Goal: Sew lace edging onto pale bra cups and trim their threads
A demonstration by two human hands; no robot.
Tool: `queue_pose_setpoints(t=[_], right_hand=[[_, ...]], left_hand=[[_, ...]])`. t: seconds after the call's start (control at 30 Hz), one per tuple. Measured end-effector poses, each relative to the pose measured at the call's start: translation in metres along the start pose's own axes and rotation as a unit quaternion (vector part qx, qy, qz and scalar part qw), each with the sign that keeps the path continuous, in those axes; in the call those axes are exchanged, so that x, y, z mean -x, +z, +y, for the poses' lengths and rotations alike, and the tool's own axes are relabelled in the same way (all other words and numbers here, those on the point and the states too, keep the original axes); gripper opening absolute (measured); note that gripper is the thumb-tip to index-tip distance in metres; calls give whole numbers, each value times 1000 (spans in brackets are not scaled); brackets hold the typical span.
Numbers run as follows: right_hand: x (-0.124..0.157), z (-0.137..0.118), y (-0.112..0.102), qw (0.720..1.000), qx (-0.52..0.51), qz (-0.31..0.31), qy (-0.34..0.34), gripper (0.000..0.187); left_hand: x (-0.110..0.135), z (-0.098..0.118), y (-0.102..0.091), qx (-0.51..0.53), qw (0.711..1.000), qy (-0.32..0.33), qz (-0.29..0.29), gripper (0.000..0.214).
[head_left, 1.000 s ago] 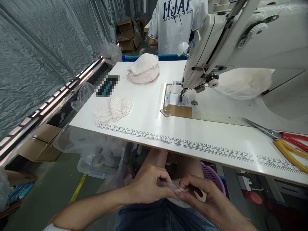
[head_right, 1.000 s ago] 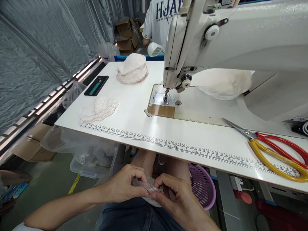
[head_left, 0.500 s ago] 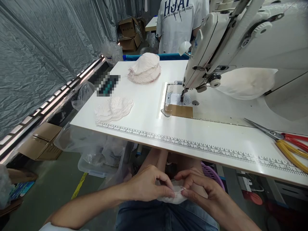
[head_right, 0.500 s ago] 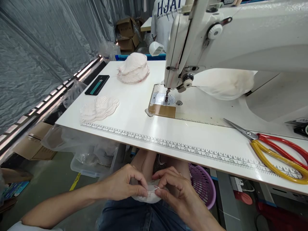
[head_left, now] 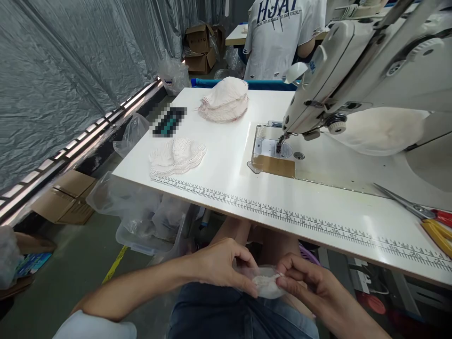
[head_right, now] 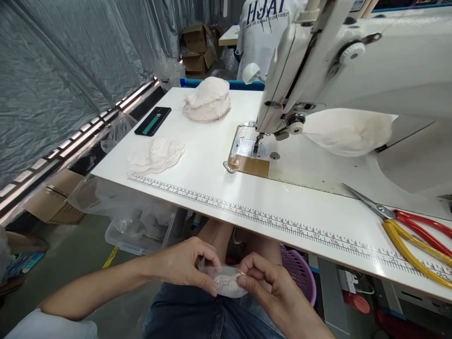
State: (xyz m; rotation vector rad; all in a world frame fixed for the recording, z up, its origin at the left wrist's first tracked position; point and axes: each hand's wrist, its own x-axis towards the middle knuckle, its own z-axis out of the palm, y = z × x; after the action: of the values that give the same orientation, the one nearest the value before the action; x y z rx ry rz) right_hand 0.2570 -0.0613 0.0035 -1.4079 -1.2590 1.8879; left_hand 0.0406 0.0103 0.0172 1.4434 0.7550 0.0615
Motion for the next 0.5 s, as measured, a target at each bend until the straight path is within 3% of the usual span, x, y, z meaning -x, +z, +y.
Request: queue_pose_setpoints(t=[0.23, 0.37, 0.5], right_hand=[[-4, -5, 3, 1000, 0, 1, 18, 20], [-6, -7, 2, 999, 14, 4, 37, 24], [-7, -13, 0, 998, 33, -2, 52, 28]], left_hand=[[2, -11, -4, 21, 999, 43, 11, 33], [4, -14, -5, 94, 996, -7, -1, 24], [6, -14, -8, 142, 989, -40, 4, 28]])
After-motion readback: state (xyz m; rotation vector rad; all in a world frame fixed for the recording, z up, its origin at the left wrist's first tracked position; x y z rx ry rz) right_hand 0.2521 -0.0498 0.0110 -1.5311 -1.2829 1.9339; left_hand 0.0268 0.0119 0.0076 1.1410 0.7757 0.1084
